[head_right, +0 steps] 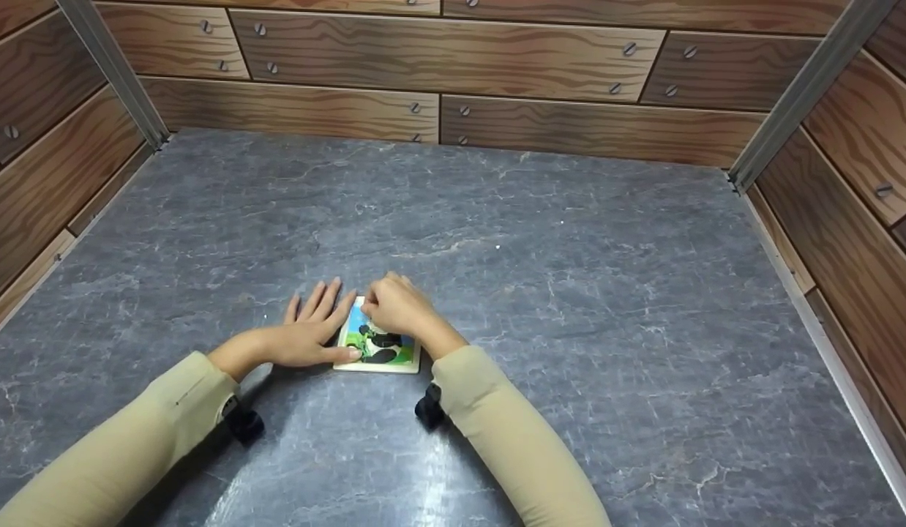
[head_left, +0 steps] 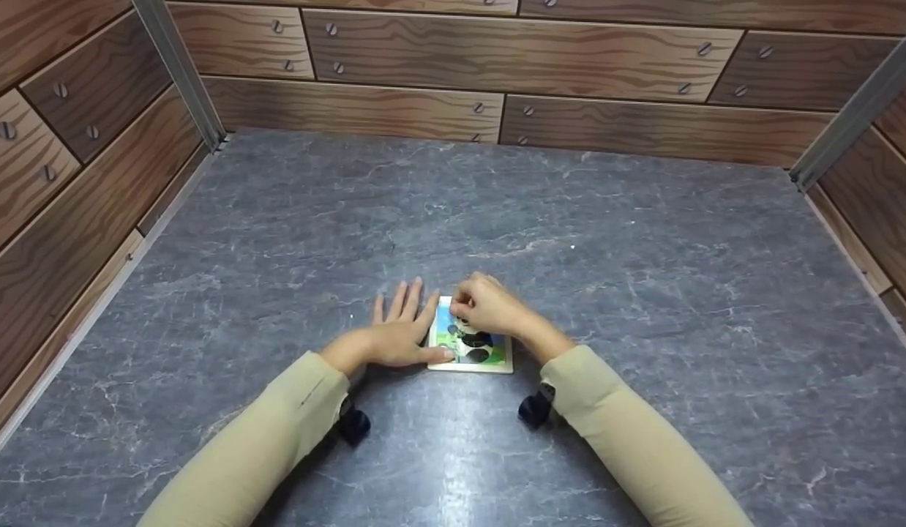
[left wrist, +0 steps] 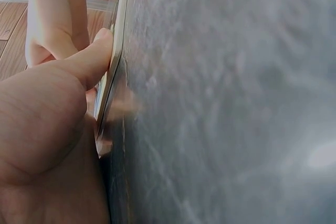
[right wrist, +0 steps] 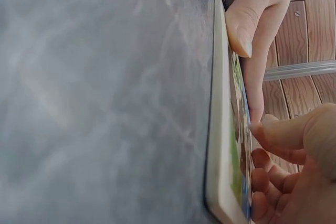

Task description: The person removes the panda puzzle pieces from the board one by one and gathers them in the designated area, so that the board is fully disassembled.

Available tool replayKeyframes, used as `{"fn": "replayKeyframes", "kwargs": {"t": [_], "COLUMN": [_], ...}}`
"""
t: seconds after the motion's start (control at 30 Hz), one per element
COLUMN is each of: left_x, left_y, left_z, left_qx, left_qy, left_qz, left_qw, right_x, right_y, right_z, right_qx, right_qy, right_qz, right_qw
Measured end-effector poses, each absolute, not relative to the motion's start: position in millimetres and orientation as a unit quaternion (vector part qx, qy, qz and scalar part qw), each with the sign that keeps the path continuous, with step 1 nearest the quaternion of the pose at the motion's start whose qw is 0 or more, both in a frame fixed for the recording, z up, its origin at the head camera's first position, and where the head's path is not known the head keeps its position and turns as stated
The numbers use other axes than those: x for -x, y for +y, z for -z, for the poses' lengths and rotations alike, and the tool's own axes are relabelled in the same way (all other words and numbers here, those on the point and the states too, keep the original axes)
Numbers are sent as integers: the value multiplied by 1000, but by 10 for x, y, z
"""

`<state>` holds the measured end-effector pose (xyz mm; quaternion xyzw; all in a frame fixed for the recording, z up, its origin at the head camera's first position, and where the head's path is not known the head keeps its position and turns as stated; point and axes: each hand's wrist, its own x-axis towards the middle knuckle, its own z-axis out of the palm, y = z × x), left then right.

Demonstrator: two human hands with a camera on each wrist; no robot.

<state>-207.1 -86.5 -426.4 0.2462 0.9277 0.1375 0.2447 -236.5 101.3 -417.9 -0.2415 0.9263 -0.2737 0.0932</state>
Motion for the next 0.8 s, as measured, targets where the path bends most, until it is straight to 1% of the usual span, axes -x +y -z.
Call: {"fn": "replayKeyframes", "kwargs": {"t": [0.17, 0.4, 0.53, 0.8], "left_x": [2057, 2059, 2061, 2064], "left_y": [-857, -842, -850, -861], "left_z": [4245, 4263, 4267, 4251], "left_qx": [-245, -235, -235, -241], "left_qy": [930, 931, 931, 929], "left_qz": [-130, -129, -129, -143], "left_qw": [240, 249, 246, 241], "right_x": [2356, 2369, 2374, 2385], "right_y": [1011, 1026, 1023, 998], "right_z": [4167, 4179, 4176, 4162], "right_qx": [229, 238, 236, 225], "right_qy": [926, 922, 921, 923], "right_qz": [283, 294, 300, 302], "right_qw": [101, 80, 72, 77]}}
